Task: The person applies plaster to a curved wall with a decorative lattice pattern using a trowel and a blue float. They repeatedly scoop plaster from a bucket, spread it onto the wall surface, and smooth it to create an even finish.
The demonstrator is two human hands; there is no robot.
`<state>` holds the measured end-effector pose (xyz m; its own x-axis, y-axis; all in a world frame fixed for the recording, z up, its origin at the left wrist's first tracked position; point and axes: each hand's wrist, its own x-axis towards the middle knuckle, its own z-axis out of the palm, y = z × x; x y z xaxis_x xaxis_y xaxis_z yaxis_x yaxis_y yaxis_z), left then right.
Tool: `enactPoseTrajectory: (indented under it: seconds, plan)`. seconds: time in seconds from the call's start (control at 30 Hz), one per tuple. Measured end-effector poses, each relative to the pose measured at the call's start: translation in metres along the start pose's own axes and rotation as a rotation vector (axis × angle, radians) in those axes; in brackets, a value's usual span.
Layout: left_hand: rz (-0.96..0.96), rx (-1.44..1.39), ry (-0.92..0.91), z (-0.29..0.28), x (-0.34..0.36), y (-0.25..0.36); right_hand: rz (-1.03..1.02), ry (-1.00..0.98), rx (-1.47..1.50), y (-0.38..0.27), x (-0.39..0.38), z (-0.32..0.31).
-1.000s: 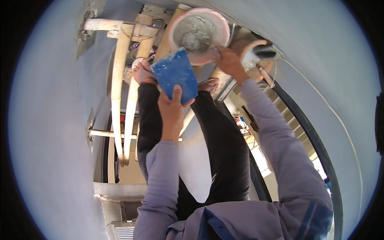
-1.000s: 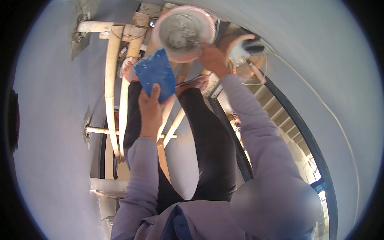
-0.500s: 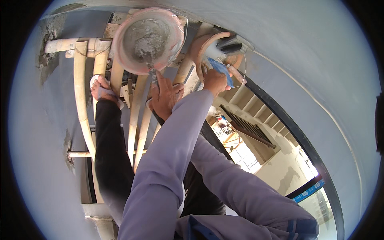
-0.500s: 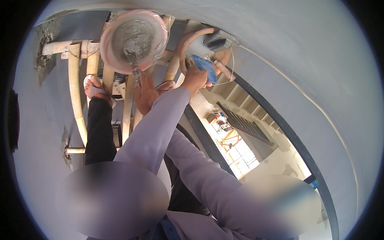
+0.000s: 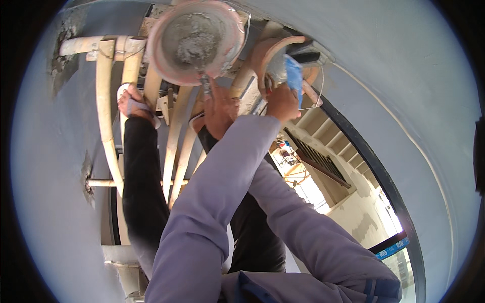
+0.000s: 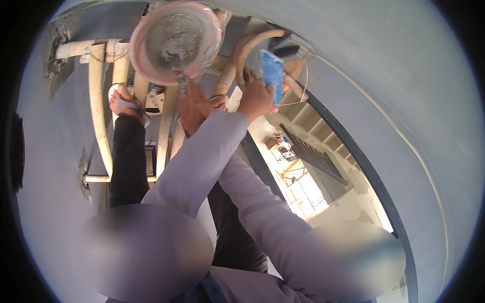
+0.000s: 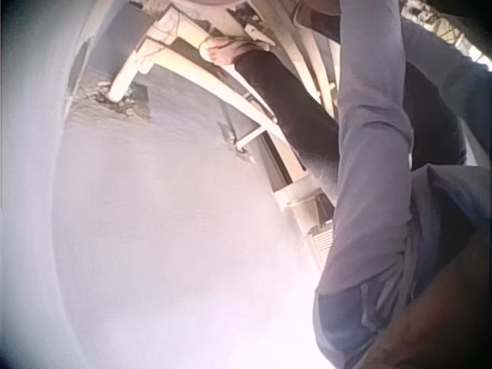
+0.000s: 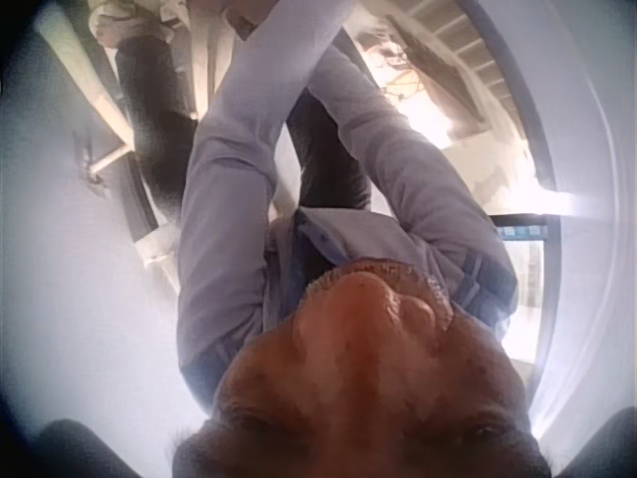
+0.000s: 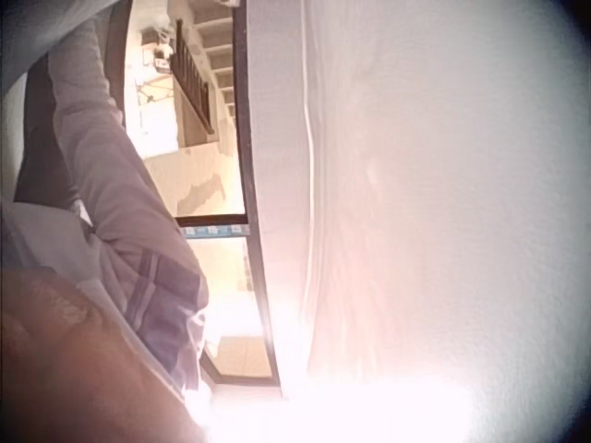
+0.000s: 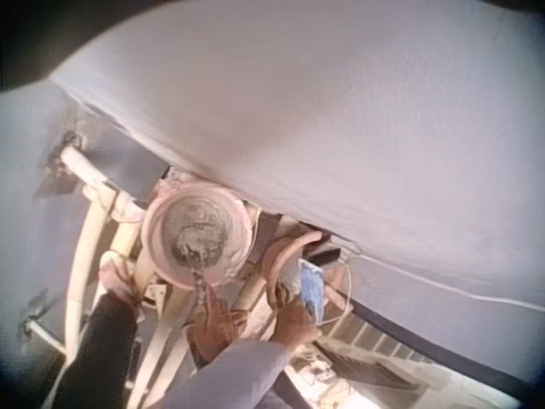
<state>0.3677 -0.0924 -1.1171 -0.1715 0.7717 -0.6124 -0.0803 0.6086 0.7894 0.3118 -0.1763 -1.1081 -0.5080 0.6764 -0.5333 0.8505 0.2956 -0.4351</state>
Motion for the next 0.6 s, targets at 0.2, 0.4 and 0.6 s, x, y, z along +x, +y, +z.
enactPoseTrajectory:
  seconds: [0.2,0.4,0.6]
  plan:
    - [0.005,0.043,0.04,-0.09,-0.077,0.037,0.107,0.131,0.549,0.026,-0.001,0.007]
    - [-0.045,0.057,0.231,-0.174,-0.131,0.037,-0.147,0.053,0.351,0.068,0.04,-0.008]
    - [-0.021,0.087,0.395,-0.204,-0.145,0.015,-0.573,0.003,-0.356,0.077,0.08,-0.032]
